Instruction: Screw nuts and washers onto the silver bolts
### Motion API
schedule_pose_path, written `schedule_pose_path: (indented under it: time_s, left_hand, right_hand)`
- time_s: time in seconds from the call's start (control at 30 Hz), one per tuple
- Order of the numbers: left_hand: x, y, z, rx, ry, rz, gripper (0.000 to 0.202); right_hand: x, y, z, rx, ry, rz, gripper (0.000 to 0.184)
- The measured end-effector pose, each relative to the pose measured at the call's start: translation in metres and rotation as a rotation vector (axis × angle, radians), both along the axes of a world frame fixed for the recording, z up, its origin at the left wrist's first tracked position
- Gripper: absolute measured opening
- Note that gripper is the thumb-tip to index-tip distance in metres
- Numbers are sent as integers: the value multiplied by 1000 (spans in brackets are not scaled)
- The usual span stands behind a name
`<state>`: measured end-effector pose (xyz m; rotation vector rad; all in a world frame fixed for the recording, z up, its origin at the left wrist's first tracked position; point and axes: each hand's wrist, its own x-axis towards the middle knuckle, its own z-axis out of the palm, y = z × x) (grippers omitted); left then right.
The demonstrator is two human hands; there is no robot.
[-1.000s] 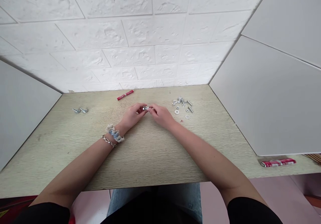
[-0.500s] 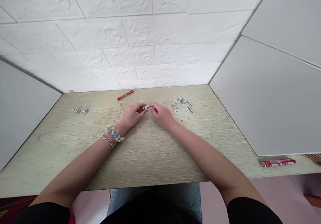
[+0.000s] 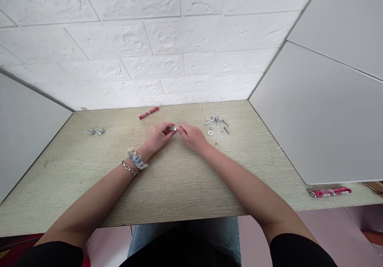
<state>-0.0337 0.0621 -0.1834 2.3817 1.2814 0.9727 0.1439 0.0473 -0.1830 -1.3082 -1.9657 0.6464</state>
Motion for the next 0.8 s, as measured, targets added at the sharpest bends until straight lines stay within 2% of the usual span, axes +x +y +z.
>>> schedule_pose_path:
  time_s: [0.07,0.17,0.3,0.43,0.53,0.63,0.8]
  left_hand:
    - [0,0,0,-2,0,0,22]
    - [-1,0,0,-5,-2,-3,22]
    - [-1,0,0,-8,-3,-4,22]
    - [-1,0,0,-14,-16,-2,21]
    - [0,-1,1,-2,-14,-5,21]
    - [0,-1,2,-6,-10,-5,21]
    - [-1,-2,2,-21,2,-5,21]
  right_hand:
    - [0,-1,0,-2,9,-31,33]
    - [0,-2,-1,-2,35,-52,20]
    - [-1,-2,-1,18,4,-1,27]
    - [-1,-2,1,-23,-48,7,21]
    - [0,-2,2,-22,-39,-25,32]
    - [0,-3,2,-16,-31,-39,23]
    - [-1,-2,-1,16,-53,13,27]
